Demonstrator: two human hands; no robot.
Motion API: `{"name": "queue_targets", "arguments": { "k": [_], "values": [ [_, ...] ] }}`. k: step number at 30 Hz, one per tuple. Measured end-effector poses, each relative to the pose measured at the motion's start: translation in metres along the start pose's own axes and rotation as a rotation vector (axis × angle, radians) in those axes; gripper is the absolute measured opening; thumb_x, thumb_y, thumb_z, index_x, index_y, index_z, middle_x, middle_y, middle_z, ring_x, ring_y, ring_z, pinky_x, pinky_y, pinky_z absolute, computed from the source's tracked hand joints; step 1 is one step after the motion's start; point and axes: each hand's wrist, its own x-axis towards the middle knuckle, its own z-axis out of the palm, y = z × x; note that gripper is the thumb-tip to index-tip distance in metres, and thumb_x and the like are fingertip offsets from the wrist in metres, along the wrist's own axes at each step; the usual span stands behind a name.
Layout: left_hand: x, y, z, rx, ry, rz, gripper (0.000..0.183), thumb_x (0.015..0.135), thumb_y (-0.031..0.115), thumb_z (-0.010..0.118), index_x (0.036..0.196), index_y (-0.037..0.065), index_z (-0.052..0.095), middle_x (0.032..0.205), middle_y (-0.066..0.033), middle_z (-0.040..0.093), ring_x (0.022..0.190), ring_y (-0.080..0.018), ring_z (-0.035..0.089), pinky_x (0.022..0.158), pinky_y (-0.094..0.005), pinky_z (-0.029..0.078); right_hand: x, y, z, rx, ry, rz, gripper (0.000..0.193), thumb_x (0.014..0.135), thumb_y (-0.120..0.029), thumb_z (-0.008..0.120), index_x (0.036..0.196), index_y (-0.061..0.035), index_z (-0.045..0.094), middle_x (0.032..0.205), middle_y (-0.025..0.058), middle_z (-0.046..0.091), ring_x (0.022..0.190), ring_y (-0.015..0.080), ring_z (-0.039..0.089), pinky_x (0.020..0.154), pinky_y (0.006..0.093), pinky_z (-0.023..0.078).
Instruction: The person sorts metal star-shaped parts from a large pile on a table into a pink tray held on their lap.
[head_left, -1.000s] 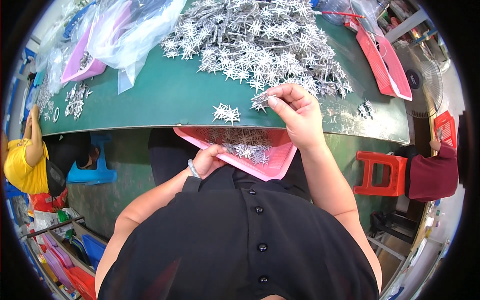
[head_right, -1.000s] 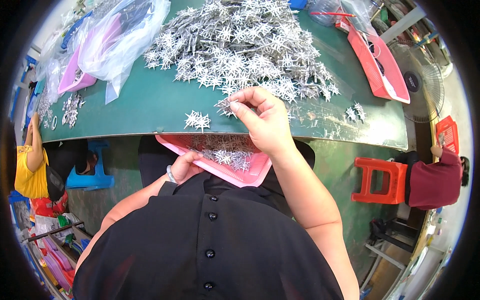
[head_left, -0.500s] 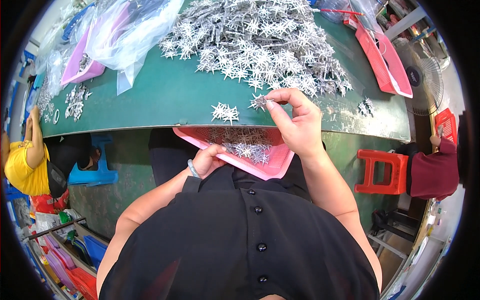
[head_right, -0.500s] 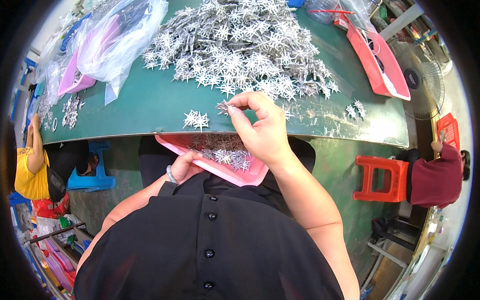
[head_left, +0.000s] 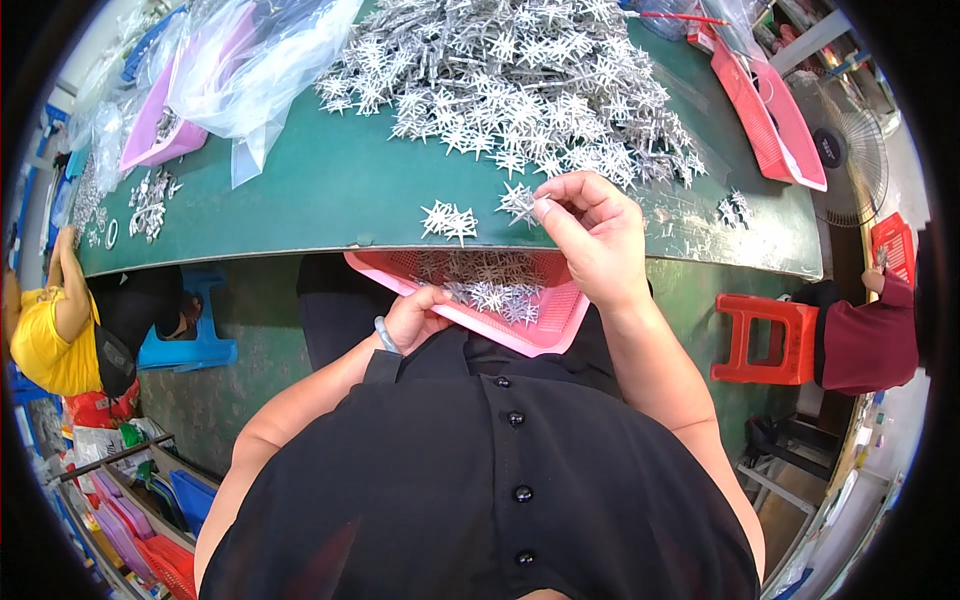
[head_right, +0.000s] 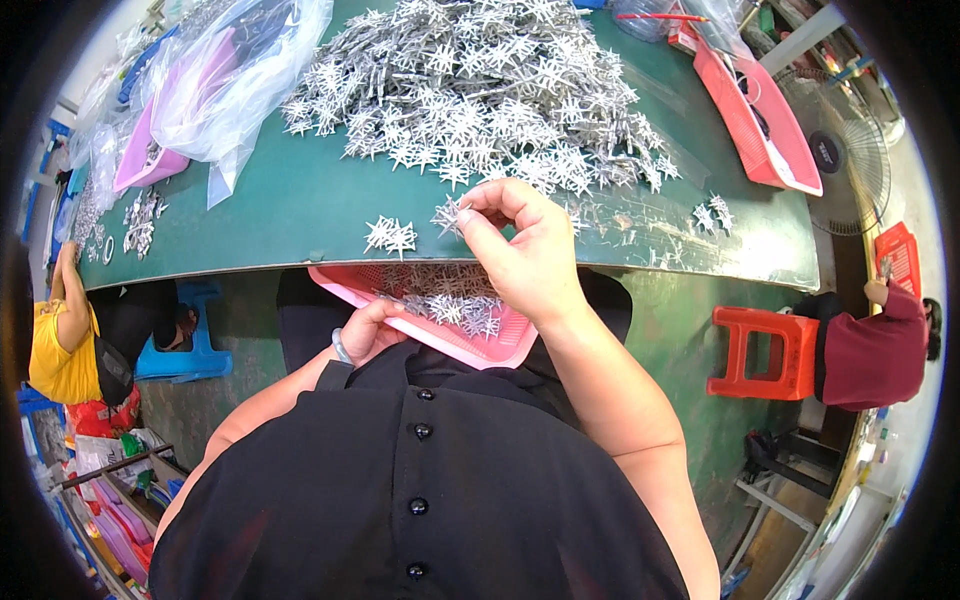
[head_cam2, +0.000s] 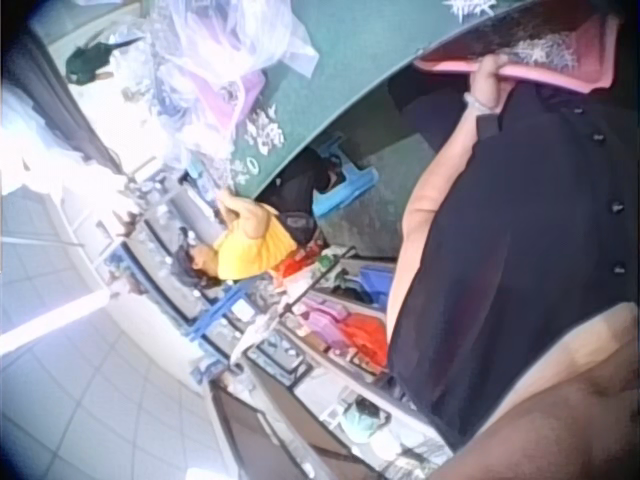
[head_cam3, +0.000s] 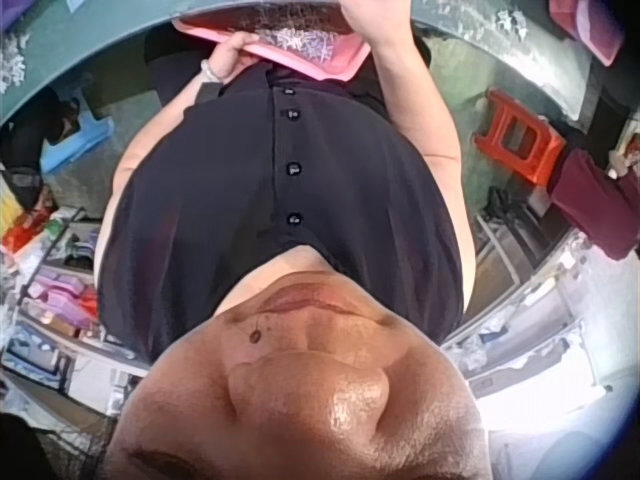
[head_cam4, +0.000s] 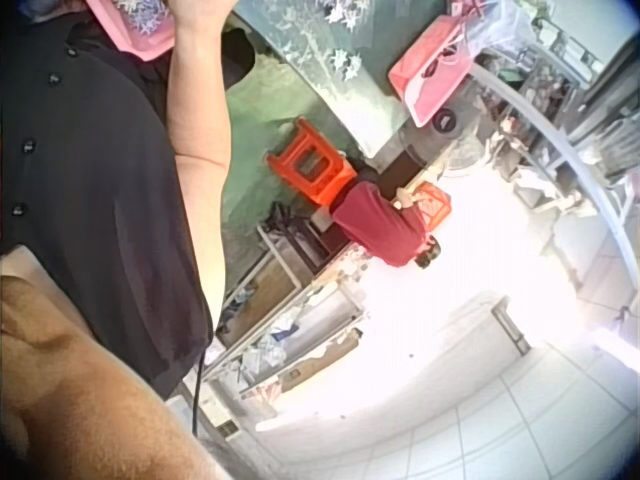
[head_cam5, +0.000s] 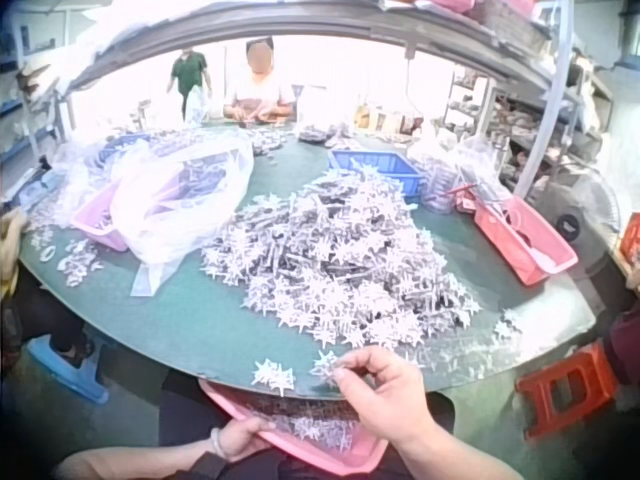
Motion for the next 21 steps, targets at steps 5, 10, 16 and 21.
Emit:
{"name": "queue_targets", "arguments": {
  "k": [5,10,16,21],
  "values": [
    [0.000,0.000,0.005,-0.043,-0.011,0.005,0.037,0.076,0.008,0.051,0.109,-0.007,0.048,0.105,-0.0164,0.057,0.102,-0.0266,0.055,0.096,-0.0399,0.040,0.001,0.004,-0.014,0.059,0.037,-0.031,0.008,0.076,0.000,0.060,0.084,-0.0013,0.059,0.077,0.0007,0.061,0.071,0.0062,0.055,0.067,0.0205,0.044],
    [0.000,-0.002,0.000,-0.116,-0.019,0.008,0.040,0.075,0.005,0.051,0.113,-0.004,0.045,0.108,-0.0135,0.055,0.101,-0.0261,0.054,0.095,-0.0402,0.039,0.017,-0.003,-0.111,-0.071,0.407,-0.170,0.017,0.078,0.002,0.059,0.095,0.0017,0.058,0.078,0.0007,0.059,0.071,0.0052,0.053,0.066,0.0177,0.042],
    [-0.001,0.000,0.002,-0.087,0.040,-0.047,0.032,0.076,0.006,0.053,0.107,-0.002,0.051,0.100,-0.0108,0.059,0.094,-0.0229,0.057,0.090,-0.0379,0.043,0.015,0.029,-0.207,-0.853,0.604,-0.148,0.018,0.076,-0.005,0.056,0.093,-0.0007,0.062,0.065,0.0068,0.060,0.057,0.0115,0.054,0.057,0.0245,0.044],
    [0.005,-0.005,-0.008,-0.048,0.030,-0.052,0.040,0.075,0.010,0.052,0.114,0.001,0.047,0.107,-0.0129,0.057,0.100,-0.0273,0.055,0.094,-0.0423,0.041,0.005,0.036,-0.184,-1.358,0.569,-0.358,0.020,0.074,-0.009,0.060,0.094,-0.0050,0.063,0.093,0.0126,0.060,0.087,0.0295,0.054,0.077,0.0362,0.042]
  ]
}}
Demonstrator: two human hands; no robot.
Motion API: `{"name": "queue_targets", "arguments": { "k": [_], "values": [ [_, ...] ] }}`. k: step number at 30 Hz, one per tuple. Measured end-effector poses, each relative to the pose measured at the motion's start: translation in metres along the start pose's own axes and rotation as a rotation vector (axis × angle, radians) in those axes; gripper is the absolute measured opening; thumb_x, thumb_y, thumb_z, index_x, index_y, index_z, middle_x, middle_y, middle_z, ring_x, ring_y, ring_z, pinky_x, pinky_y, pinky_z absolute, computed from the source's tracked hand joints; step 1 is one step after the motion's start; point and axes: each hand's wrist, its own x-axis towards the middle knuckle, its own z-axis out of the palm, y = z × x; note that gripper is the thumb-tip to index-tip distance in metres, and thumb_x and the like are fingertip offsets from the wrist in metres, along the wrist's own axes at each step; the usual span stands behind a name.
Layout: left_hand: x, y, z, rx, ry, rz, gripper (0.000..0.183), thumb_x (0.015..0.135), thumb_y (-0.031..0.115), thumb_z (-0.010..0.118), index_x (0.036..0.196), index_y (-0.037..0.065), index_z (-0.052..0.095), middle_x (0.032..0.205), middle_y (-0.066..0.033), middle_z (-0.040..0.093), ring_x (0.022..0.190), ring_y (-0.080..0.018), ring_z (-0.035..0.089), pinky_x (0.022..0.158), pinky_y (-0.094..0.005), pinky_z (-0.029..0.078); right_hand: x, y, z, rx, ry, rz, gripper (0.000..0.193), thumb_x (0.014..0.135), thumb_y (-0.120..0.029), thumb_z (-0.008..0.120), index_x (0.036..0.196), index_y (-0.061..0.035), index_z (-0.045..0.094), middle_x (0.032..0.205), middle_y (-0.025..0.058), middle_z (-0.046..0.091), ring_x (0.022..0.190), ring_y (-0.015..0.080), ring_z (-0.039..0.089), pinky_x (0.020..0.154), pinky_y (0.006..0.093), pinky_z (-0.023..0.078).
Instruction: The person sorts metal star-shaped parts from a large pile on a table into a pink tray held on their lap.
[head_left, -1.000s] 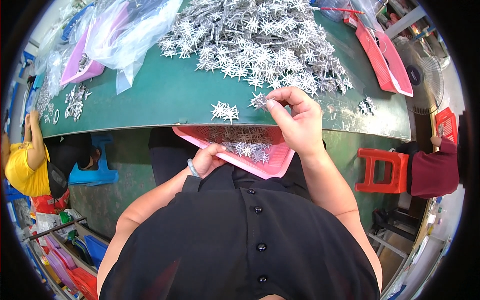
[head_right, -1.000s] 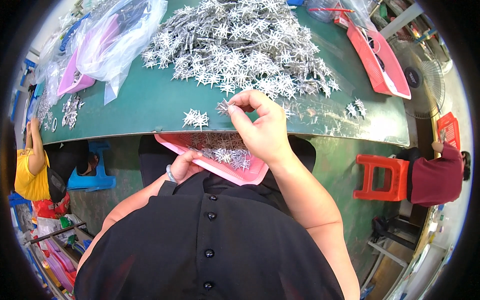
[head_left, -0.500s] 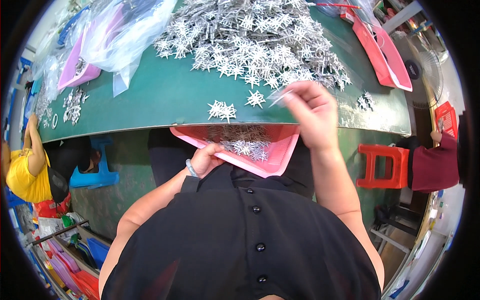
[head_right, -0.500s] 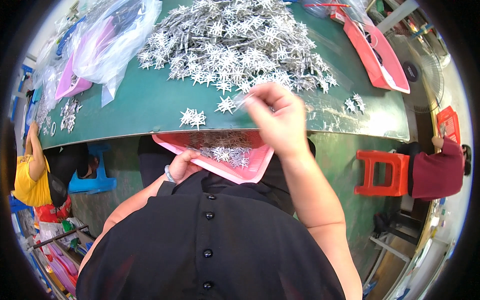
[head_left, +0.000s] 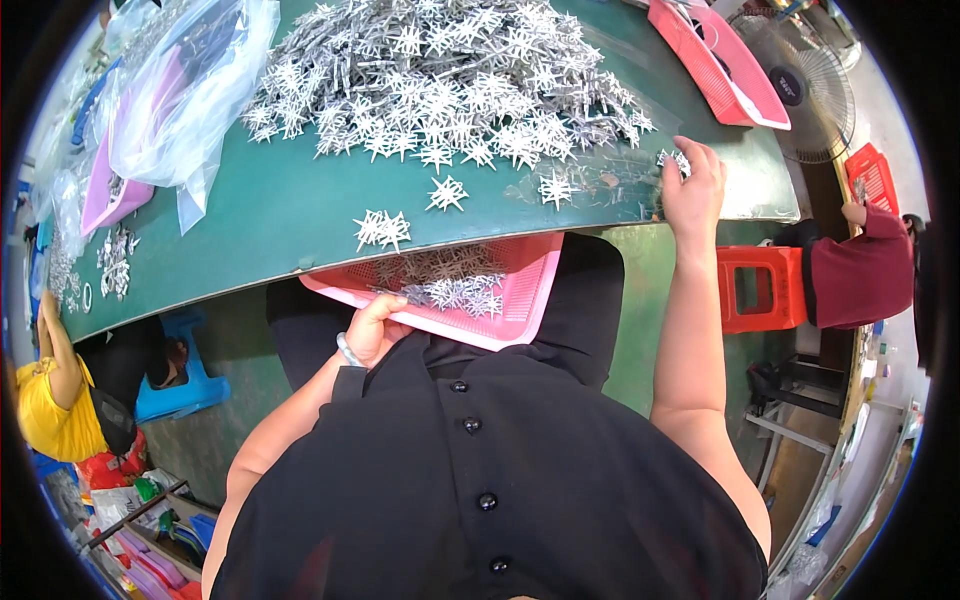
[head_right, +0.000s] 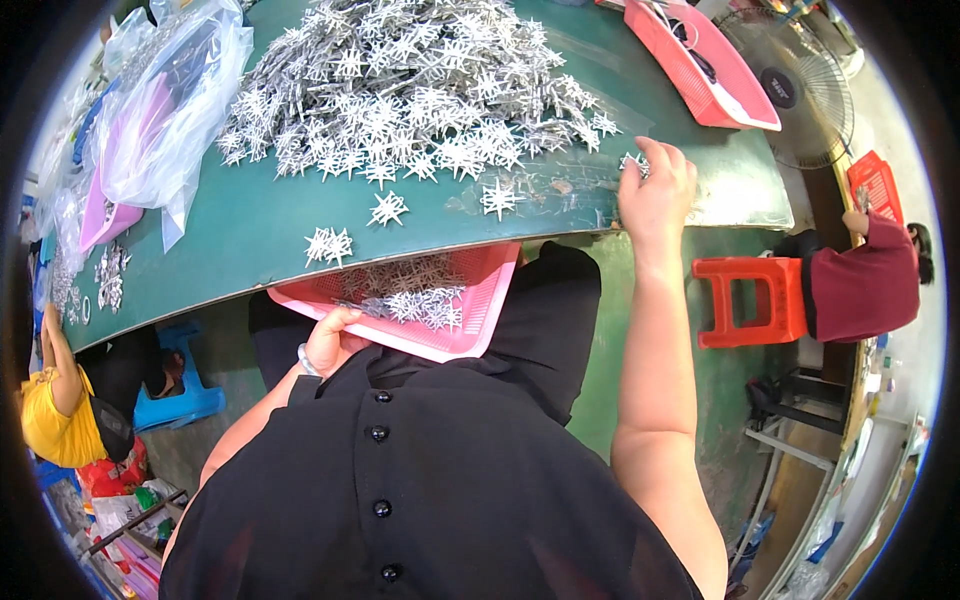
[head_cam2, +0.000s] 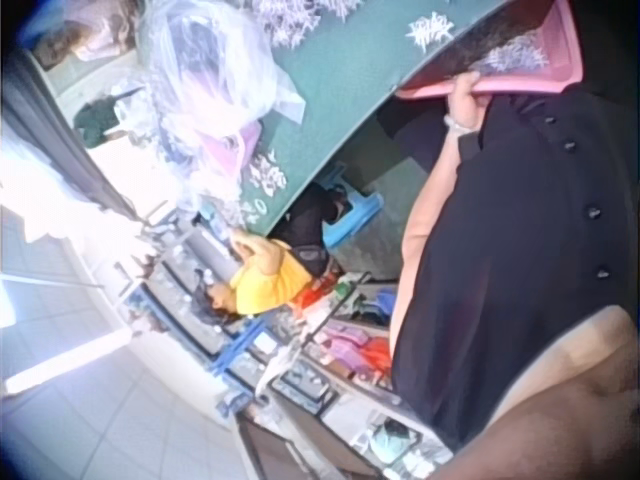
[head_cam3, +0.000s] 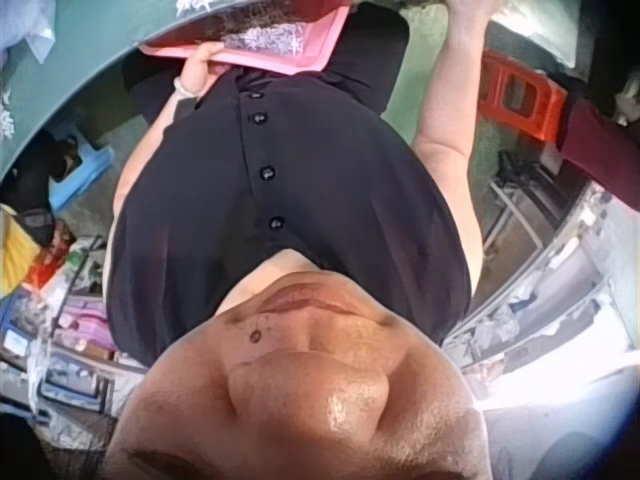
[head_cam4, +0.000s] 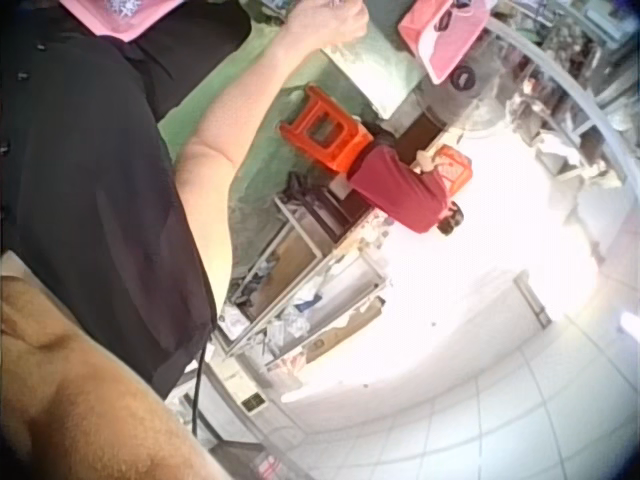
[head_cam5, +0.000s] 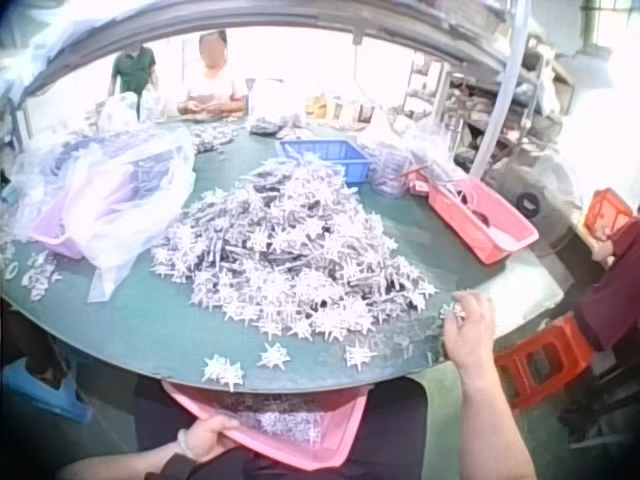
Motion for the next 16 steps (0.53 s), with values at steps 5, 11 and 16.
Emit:
{"name": "queue_targets", "arguments": {
  "k": [5,11,16],
  "values": [
    [-0.006,0.003,0.009,-0.003,0.021,0.032,0.037,0.076,0.007,0.052,0.111,0.000,0.048,0.105,-0.0118,0.057,0.098,-0.0250,0.056,0.092,-0.0397,0.042,-0.009,-0.067,-0.013,0.497,-0.262,-0.143,0.022,0.071,-0.012,0.066,0.091,-0.0034,0.062,0.086,0.0111,0.061,0.086,0.0288,0.056,0.076,0.0356,0.045],
    [-0.005,0.003,0.011,-0.022,0.026,0.042,0.042,0.075,0.006,0.052,0.115,0.000,0.046,0.108,-0.0124,0.055,0.100,-0.0255,0.054,0.094,-0.0404,0.041,-0.018,-0.086,-0.007,0.533,-0.351,-0.216,0.027,0.067,-0.015,0.070,0.090,-0.0034,0.061,0.087,0.0095,0.056,0.085,0.0278,0.052,0.076,0.0361,0.042],
    [0.001,0.002,0.006,-0.056,-0.003,0.092,0.051,0.073,0.003,0.055,0.122,0.000,0.040,0.112,-0.0137,0.053,0.103,-0.0260,0.053,0.092,-0.0402,0.041,-0.021,-0.103,-0.008,0.505,-0.408,-0.341,0.025,0.069,-0.012,0.068,0.093,-0.0068,0.064,0.088,0.0104,0.056,0.084,0.0269,0.052,0.076,0.0361,0.041]
  ]
}}
